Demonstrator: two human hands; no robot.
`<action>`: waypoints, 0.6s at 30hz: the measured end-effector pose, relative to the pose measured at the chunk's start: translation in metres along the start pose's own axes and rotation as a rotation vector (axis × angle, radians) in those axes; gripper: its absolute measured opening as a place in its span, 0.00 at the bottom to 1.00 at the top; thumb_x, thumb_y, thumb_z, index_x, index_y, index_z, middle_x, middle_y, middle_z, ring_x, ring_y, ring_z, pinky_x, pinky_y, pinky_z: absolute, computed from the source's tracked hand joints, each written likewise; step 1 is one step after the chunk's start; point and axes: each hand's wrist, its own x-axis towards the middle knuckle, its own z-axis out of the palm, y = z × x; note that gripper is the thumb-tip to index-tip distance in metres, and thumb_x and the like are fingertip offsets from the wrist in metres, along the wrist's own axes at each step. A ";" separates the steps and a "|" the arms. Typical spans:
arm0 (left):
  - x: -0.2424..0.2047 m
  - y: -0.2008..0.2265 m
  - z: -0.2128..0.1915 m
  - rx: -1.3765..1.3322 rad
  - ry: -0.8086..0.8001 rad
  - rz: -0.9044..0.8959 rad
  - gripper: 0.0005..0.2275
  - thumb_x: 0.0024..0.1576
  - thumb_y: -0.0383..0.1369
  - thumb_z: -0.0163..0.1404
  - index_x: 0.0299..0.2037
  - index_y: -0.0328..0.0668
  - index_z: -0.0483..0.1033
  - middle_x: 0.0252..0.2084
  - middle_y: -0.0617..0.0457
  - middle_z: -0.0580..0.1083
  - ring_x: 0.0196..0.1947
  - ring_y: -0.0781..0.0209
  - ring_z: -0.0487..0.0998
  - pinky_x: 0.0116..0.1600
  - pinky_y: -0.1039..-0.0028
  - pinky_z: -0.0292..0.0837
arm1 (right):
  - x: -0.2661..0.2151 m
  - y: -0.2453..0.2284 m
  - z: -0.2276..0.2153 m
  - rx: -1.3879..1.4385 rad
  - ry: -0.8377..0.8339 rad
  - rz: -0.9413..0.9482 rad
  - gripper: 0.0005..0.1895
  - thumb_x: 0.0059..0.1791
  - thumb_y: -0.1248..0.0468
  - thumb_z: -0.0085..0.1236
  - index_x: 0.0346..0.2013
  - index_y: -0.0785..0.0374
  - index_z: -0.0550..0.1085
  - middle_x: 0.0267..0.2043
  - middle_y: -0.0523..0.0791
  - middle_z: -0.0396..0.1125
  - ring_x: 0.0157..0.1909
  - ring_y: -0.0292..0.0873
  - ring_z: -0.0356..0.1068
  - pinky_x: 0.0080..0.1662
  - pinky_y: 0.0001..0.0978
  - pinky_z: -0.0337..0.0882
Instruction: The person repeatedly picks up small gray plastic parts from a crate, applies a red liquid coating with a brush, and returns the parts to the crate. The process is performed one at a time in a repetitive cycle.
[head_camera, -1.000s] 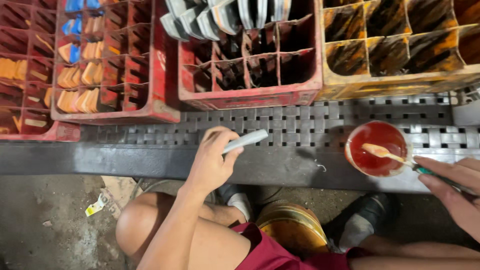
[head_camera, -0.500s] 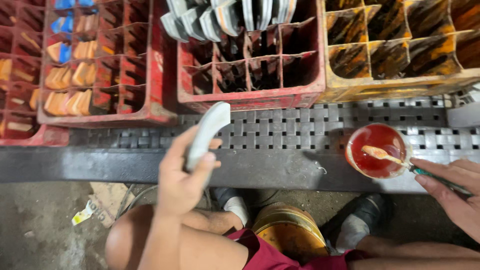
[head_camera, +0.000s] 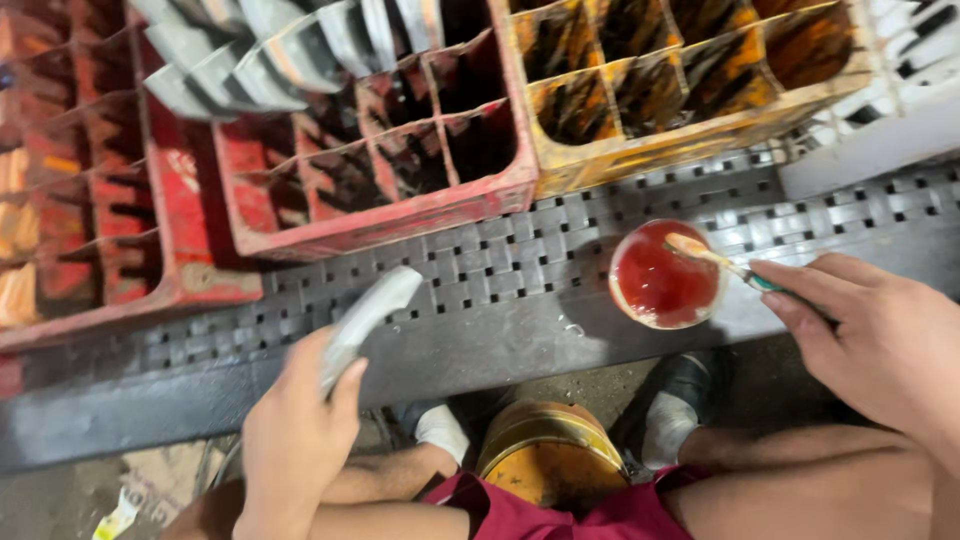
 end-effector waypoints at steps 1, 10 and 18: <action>-0.002 0.001 -0.001 -0.062 0.119 0.032 0.19 0.56 0.37 0.62 0.55 0.40 0.73 0.41 0.38 0.79 0.40 0.38 0.80 0.43 0.56 0.74 | 0.001 -0.002 -0.002 -0.028 0.013 -0.004 0.13 0.51 0.60 0.59 0.49 0.52 0.82 0.33 0.45 0.73 0.29 0.51 0.72 0.33 0.41 0.72; -0.011 -0.006 -0.005 -0.257 0.385 0.091 0.20 0.58 0.39 0.63 0.52 0.33 0.71 0.37 0.42 0.78 0.37 0.52 0.82 0.47 0.66 0.76 | -0.015 -0.020 0.009 -0.001 0.009 -0.106 0.17 0.46 0.63 0.59 0.49 0.54 0.82 0.35 0.45 0.74 0.30 0.52 0.73 0.35 0.42 0.74; -0.009 0.008 -0.007 -0.211 0.285 0.077 0.15 0.58 0.39 0.61 0.47 0.36 0.75 0.34 0.44 0.78 0.35 0.48 0.83 0.42 0.64 0.76 | -0.039 -0.008 0.005 0.205 0.368 -0.079 0.10 0.59 0.63 0.60 0.56 0.57 0.77 0.44 0.45 0.70 0.39 0.48 0.73 0.43 0.33 0.73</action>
